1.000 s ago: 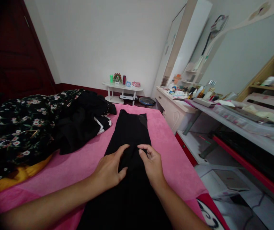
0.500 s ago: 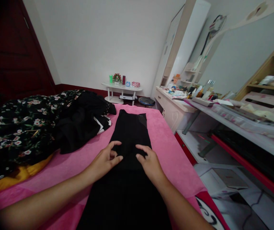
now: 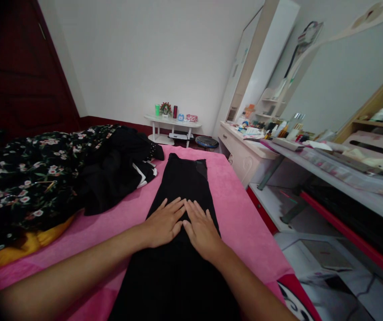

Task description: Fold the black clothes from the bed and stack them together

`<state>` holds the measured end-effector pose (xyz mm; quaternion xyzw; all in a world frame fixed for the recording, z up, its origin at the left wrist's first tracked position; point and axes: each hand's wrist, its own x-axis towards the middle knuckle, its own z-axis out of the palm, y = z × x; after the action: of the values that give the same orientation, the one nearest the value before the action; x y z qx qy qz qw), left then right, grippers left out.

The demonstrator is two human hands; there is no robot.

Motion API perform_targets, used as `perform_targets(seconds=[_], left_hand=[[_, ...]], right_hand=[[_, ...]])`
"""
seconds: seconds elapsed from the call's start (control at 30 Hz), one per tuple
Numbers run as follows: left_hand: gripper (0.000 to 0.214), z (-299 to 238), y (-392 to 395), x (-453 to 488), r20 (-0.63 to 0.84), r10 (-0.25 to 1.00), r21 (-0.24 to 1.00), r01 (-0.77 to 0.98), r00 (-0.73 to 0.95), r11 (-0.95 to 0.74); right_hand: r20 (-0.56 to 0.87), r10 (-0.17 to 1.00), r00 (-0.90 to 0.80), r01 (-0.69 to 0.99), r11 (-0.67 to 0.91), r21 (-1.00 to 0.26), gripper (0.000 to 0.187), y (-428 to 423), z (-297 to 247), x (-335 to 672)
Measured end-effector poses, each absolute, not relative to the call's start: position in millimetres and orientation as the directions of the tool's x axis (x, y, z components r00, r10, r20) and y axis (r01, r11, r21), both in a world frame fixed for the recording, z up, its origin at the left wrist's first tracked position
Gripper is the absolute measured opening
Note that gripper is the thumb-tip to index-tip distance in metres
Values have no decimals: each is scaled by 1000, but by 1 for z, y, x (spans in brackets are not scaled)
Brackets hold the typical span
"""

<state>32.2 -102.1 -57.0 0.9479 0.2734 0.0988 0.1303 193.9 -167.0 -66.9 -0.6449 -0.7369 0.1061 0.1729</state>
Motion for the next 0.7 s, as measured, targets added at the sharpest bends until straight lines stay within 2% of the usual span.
perform_targets(seconds=[0.1, 0.43, 0.57, 0.7], left_hand=[[58, -71, -91, 32, 82, 542, 307, 496, 836, -812], [59, -72, -97, 32, 141, 617, 360, 540, 774, -761], [60, -75, -97, 28, 150, 616, 362, 537, 773, -762], [54, -77, -95, 14, 173, 563, 384, 471, 808, -794]], right_hand=[[51, 993, -111, 938, 122, -323, 60, -162, -79, 203], [192, 980, -54, 937, 116, -330, 56, -165, -91, 203], [177, 981, -80, 944, 132, -303, 55, -168, -90, 204], [96, 977, -190, 941, 210, -265, 52, -185, -77, 211]])
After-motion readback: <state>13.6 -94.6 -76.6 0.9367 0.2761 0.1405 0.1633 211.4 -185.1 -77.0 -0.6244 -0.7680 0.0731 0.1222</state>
